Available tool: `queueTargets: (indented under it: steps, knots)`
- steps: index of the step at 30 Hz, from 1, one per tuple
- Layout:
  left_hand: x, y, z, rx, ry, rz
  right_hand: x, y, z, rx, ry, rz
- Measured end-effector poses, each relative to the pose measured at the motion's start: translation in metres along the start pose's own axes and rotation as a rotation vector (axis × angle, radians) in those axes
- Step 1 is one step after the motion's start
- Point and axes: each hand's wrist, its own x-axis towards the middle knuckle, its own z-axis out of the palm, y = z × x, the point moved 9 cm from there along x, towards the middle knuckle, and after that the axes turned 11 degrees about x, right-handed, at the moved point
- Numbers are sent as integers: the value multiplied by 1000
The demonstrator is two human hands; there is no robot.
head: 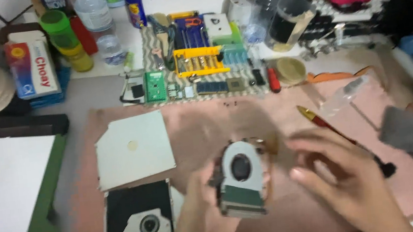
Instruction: The person removes a small circular sticker from a computer fan assembly. They then use a brush to clean dust from the fan blades and the copper heat sink fins.
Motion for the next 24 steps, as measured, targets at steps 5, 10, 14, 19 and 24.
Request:
queueTargets:
  steps: [5, 10, 14, 19, 24]
  knots:
    - [-79, -11, -32, 419, 1758, -683, -44, 30, -3, 89, 105, 357]
    - [29, 50, 125, 559, 1077, -160, -31, 26, -2, 140, 82, 296]
    - [38, 63, 138, 900, 1105, -169, -31, 20, 13, 406, -92, 278]
    - [44, 75, 148, 1321, 1110, -377, -29, 15, 21, 424, -206, 91]
    - [40, 67, 140, 1381, 1083, -484, -34, 19, 18, 430, -229, 33]
